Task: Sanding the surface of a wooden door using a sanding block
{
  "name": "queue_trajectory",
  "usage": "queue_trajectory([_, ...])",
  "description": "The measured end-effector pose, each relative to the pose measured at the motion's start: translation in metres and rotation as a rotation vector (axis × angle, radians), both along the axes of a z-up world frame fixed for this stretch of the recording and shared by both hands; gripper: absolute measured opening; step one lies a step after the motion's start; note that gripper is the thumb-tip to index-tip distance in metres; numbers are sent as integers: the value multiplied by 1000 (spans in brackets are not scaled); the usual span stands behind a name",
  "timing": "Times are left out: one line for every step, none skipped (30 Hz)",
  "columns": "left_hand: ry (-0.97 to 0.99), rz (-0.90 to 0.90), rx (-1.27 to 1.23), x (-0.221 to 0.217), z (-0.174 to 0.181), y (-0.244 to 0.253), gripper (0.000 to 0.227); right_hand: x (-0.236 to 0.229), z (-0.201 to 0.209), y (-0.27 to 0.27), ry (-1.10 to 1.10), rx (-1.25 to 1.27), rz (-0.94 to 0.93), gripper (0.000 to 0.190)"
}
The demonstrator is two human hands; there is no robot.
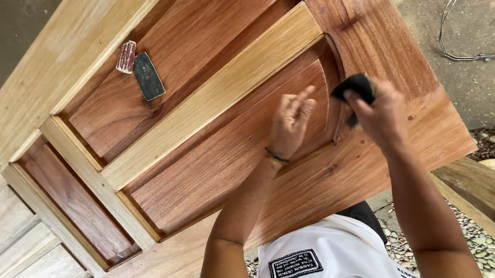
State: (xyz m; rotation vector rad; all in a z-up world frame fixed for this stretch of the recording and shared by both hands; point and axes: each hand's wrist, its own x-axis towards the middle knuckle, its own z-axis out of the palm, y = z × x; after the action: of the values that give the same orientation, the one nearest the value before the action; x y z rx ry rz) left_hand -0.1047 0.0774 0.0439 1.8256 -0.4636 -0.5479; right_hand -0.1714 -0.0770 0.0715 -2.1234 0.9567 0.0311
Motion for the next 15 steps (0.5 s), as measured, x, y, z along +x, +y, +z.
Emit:
queue_trajectory([2,4,-4,5,-9,10,31,3,-12,-9,2,-4,4,13])
queue_trajectory([-147,66,86,10,-18,19,29,7,-24,-18,50,-132,38,20])
queue_trajectory([-295,129,176,15,-28,29,27,10,-36,-27,98,-260,72,27])
queue_trajectory([-294,133,170,15,-26,32,27,13,-40,-28,98,-266,75,27])
queue_trajectory([-311,163,155,16,-25,36,24,16,-45,-28,78,-290,66,25])
queue_trajectory([-324,196,143,15,-23,41,20,18,-50,-27,60,-311,60,24])
queue_trajectory([-321,202,141,17,-28,46,20,20,-57,-25,62,-315,67,24])
queue_trajectory([-447,206,246,17,-33,51,19,21,-64,-22,-3,-429,125,27])
queue_trajectory([-573,208,352,17,-39,55,18,22,-72,-20,-69,-542,184,32])
queue_trajectory([-568,210,348,18,-38,59,18,25,-64,-15,-65,-546,187,32])
queue_trajectory([-643,226,368,20,-37,63,16,28,-56,-10,-20,-540,197,31])
queue_trajectory([-719,240,387,21,-37,67,14,31,-49,-4,25,-532,207,31])
queue_trajectory([-714,240,383,20,-37,68,14,29,-45,-2,30,-536,208,31])
queue_trajectory([-745,247,367,20,-37,68,14,28,-41,0,39,-463,193,29])
queue_trajectory([-776,254,352,20,-38,69,15,26,-37,2,47,-390,178,28])
